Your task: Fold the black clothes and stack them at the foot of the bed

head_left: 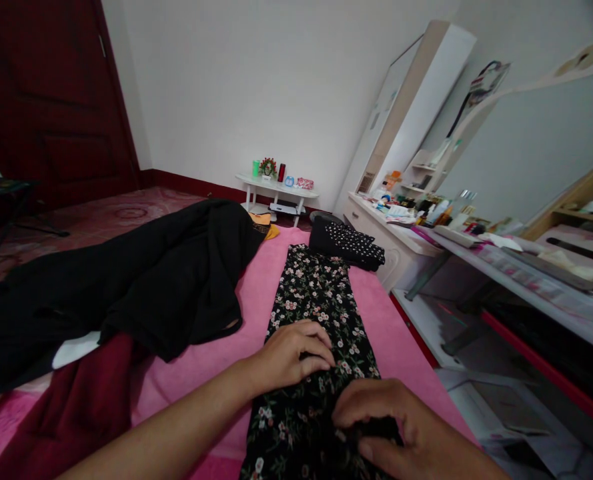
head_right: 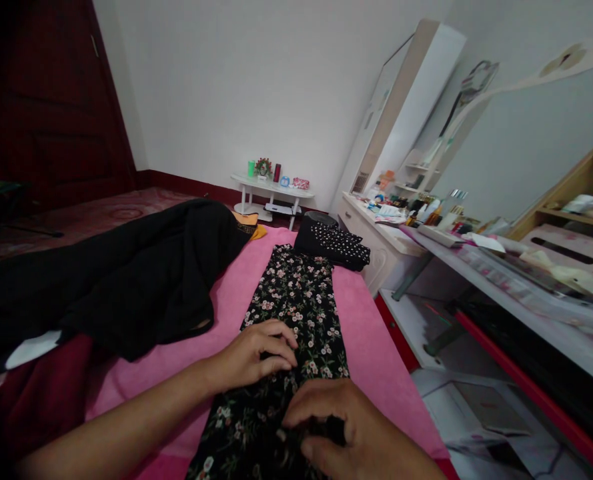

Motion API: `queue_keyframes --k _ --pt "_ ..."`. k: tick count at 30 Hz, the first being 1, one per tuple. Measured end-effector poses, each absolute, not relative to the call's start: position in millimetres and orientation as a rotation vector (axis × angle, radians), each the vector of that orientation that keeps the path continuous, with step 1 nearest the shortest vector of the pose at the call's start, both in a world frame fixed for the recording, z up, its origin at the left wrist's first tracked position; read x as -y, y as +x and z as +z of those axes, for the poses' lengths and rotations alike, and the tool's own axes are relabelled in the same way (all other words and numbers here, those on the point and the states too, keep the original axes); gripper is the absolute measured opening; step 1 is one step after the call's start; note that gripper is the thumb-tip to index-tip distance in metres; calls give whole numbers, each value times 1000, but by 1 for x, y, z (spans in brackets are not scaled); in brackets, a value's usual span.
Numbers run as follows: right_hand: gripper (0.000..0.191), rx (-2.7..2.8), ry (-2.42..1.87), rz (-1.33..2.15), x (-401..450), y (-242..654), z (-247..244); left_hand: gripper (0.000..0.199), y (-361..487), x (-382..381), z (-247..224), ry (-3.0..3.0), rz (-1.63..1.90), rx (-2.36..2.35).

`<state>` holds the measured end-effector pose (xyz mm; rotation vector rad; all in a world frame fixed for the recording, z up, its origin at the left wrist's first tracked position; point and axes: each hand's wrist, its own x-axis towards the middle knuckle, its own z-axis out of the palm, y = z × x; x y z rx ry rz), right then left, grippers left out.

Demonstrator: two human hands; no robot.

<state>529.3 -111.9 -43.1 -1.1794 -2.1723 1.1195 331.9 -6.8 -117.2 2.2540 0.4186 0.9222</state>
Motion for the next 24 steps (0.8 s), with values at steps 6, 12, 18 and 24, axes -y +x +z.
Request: queue_keyframes --k 6,12,18,24 --pt "25 1862 -1349 1014 40 540 -62 14 334 7 -118 2283 841 -550" --pt "16 1822 -1578 681 -66 534 -100 24 338 8 -129 2232 732 -1231" --pt "15 1895 -1742 415 -132 515 -113 30 344 13 -132 2198 621 -1356" --pt "13 1916 -1981 226 -160 501 -107 13 346 10 -139 2108 617 -1290"
